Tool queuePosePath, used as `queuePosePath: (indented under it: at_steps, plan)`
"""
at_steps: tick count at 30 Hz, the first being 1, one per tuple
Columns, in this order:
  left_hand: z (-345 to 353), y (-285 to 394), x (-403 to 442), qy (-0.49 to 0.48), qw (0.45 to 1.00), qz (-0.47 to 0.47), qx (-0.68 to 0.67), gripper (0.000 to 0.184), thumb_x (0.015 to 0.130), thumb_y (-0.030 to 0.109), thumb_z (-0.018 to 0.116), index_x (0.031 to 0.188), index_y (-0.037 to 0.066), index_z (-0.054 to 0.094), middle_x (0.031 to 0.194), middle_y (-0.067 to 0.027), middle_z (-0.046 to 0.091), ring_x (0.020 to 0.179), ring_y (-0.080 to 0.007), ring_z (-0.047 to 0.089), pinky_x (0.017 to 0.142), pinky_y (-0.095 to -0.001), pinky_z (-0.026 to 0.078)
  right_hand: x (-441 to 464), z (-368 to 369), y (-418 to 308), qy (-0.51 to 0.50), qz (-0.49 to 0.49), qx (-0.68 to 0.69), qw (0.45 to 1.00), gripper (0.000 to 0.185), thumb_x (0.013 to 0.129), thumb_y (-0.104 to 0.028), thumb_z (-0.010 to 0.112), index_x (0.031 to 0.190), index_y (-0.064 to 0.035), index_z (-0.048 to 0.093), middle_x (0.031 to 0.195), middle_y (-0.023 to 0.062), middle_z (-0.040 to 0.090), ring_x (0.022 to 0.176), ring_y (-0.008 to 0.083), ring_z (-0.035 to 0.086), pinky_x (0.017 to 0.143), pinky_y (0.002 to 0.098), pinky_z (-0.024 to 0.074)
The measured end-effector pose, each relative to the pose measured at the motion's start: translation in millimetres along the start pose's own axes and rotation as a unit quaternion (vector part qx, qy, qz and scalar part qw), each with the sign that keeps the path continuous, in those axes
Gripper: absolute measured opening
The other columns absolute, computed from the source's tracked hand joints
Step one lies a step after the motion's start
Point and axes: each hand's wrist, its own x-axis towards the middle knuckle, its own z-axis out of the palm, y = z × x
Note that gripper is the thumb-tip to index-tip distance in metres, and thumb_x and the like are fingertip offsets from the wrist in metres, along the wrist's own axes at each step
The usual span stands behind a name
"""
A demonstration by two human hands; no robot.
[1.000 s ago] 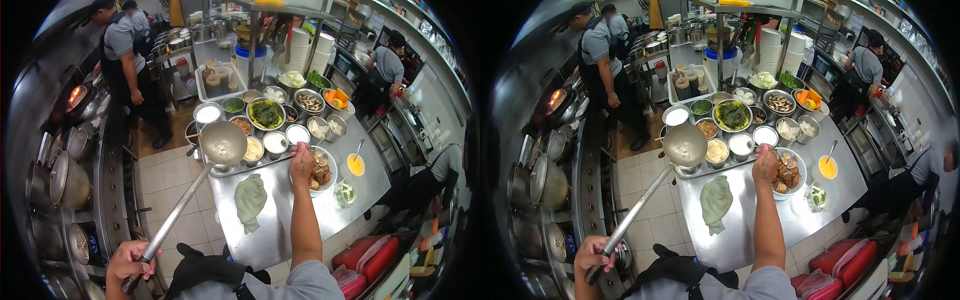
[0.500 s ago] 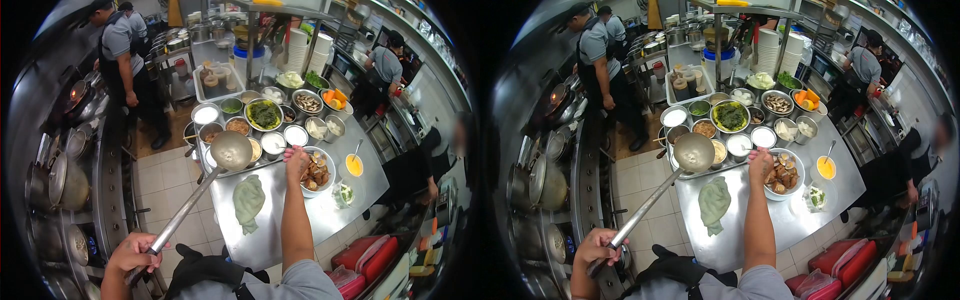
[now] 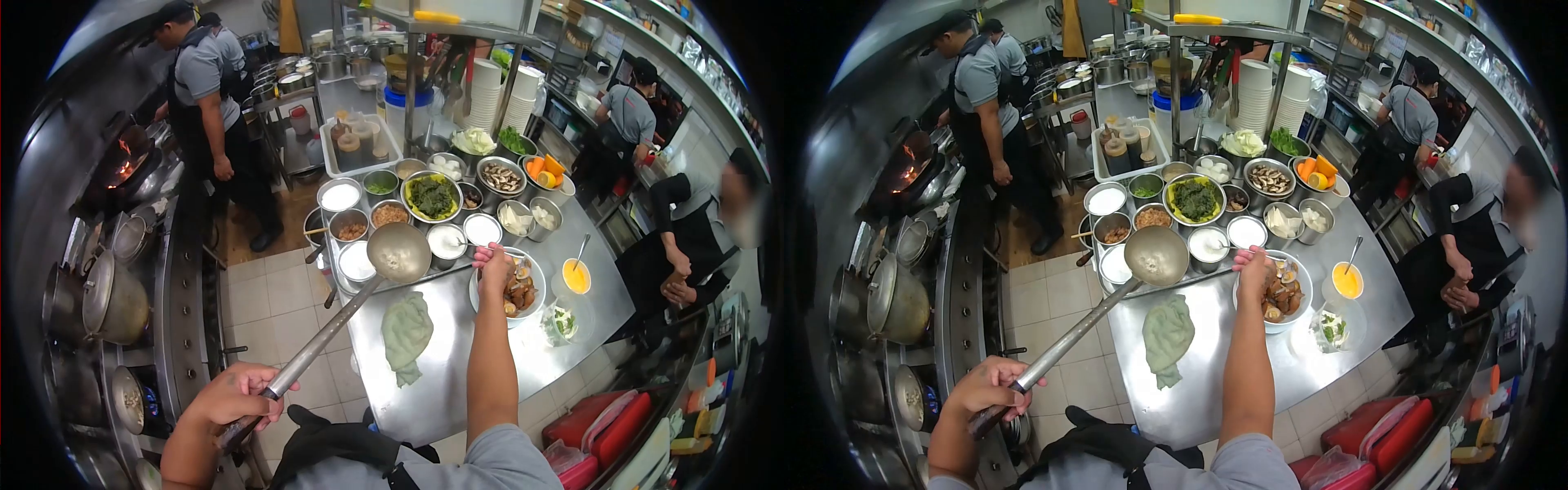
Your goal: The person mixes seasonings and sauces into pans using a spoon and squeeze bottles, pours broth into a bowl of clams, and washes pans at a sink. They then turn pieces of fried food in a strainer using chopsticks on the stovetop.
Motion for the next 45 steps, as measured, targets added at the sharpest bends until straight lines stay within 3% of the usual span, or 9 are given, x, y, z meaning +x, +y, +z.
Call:
queuePosePath:
  at_steps: [8, 10, 11, 16, 19, 23, 26, 38, 45]
  plan:
    - [4.1, 1.1, 10.5, -0.033, 0.999, 0.006, -0.031, 0.042, 0.071, -0.004, 0.059, 0.113, -0.01, 0.056, 0.067, -0.0123, 0.062, 0.048, -0.0134, 0.055, 0.045, -0.024, 0.046, -71.6, 41.7, -68.3, -0.09, -0.069, -0.04, 0.993, 0.029, 0.098, -0.018, 0.041, 0.104, 0.0069, 0.054, 0.08, 0.014, 0.065, 0.058, 0.0133, 0.059, 0.048, 0.024, 0.0491]
    - [0.1, -5.0, 6.8, -0.037, 0.997, 0.007, -0.066, 0.044, 0.071, -0.004, 0.059, 0.114, -0.011, 0.056, 0.068, -0.0124, 0.061, 0.048, -0.0136, 0.055, 0.045, -0.024, 0.046, -97.4, 51.9, -71.6, -0.203, -0.238, -0.167, 0.935, 0.033, 0.1, -0.022, 0.042, 0.103, 0.0074, 0.056, 0.081, 0.0124, 0.065, 0.062, 0.0121, 0.059, 0.054, 0.0237, 0.0492]
    - [-3.3, -8.4, 4.1, -0.043, 0.994, 0.011, -0.097, 0.045, 0.071, -0.004, 0.059, 0.115, -0.011, 0.055, 0.068, -0.0126, 0.061, 0.048, -0.0138, 0.055, 0.044, -0.0239, 0.046, -103.5, 53.3, -73.1, -0.187, -0.283, -0.164, 0.927, 0.033, 0.099, -0.022, 0.045, 0.097, 0.0068, 0.06, 0.083, 0.0102, 0.066, 0.065, 0.0102, 0.059, 0.056, 0.0221, 0.048]
    - [-20.2, -25.6, -44.5, -0.005, 0.997, 0.033, -0.07, 0.047, 0.07, -0.005, 0.06, 0.115, -0.013, 0.054, 0.068, -0.0131, 0.061, 0.048, -0.0144, 0.057, 0.044, -0.0244, 0.046, -104.3, 54.2, -75.9, -0.131, -0.226, -0.099, 0.96, 0.032, 0.1, -0.022, 0.043, 0.096, 0.005, 0.061, 0.079, 0.0074, 0.064, 0.063, 0.008, 0.057, 0.055, 0.0212, 0.0462]
    - [-24.7, -35.1, -75.2, 0.087, 0.996, 0.009, -0.026, 0.045, 0.069, -0.007, 0.058, 0.114, -0.009, 0.058, 0.069, -0.0117, 0.062, 0.052, -0.013, 0.056, 0.049, -0.0245, 0.046, -96.3, 51.8, -46.4, -0.143, -0.211, -0.277, 0.926, 0.033, 0.099, -0.023, 0.042, 0.095, 0.0039, 0.061, 0.073, 0.0079, 0.063, 0.062, 0.012, 0.058, 0.058, 0.0258, 0.0469]
    - [-33.0, -53.7, -98.4, 0.151, 0.986, 0.021, -0.059, 0.044, 0.066, -0.006, 0.058, 0.109, -0.01, 0.058, 0.066, -0.0123, 0.063, 0.049, -0.0137, 0.057, 0.046, -0.0246, 0.046, -102.8, 54.5, -24.6, -0.135, -0.294, -0.34, 0.883, 0.034, 0.099, -0.022, 0.043, 0.093, 0.0052, 0.061, 0.069, 0.0084, 0.064, 0.057, 0.0125, 0.059, 0.056, 0.0269, 0.0476]
    - [-34.4, -59.2, -103.1, 0.17, 0.983, 0.021, -0.068, 0.044, 0.065, -0.005, 0.059, 0.109, -0.01, 0.059, 0.066, -0.0123, 0.063, 0.049, -0.0139, 0.057, 0.045, -0.0243, 0.045, -110.0, 59.2, -21.0, -0.131, -0.26, -0.337, 0.896, 0.034, 0.098, -0.022, 0.042, 0.093, 0.0051, 0.062, 0.068, 0.0084, 0.063, 0.057, 0.0128, 0.059, 0.056, 0.0266, 0.0477]
    - [-31.0, -47.0, -82.6, 0.085, 0.994, -0.001, -0.075, 0.044, 0.071, -0.007, 0.059, 0.115, -0.009, 0.056, 0.069, -0.0107, 0.062, 0.051, -0.0127, 0.057, 0.048, -0.0237, 0.046, -95.8, 64.4, 7.6, -0.085, -0.076, -0.163, 0.98, 0.029, 0.097, -0.02, 0.04, 0.098, 0.0044, 0.056, 0.074, 0.0123, 0.065, 0.055, 0.0139, 0.059, 0.045, 0.0253, 0.0473]
    - [-25.2, -40.1, -72.0, 0.065, 0.997, -0.001, -0.049, 0.045, 0.071, -0.008, 0.058, 0.116, -0.008, 0.056, 0.067, -0.01, 0.061, 0.053, -0.0116, 0.057, 0.047, -0.0226, 0.046, -80.3, 60.3, 15.2, -0.093, -0.053, -0.126, 0.986, 0.028, 0.097, -0.019, 0.039, 0.097, 0.0046, 0.055, 0.074, 0.0133, 0.065, 0.054, 0.0137, 0.059, 0.043, 0.0246, 0.0471]
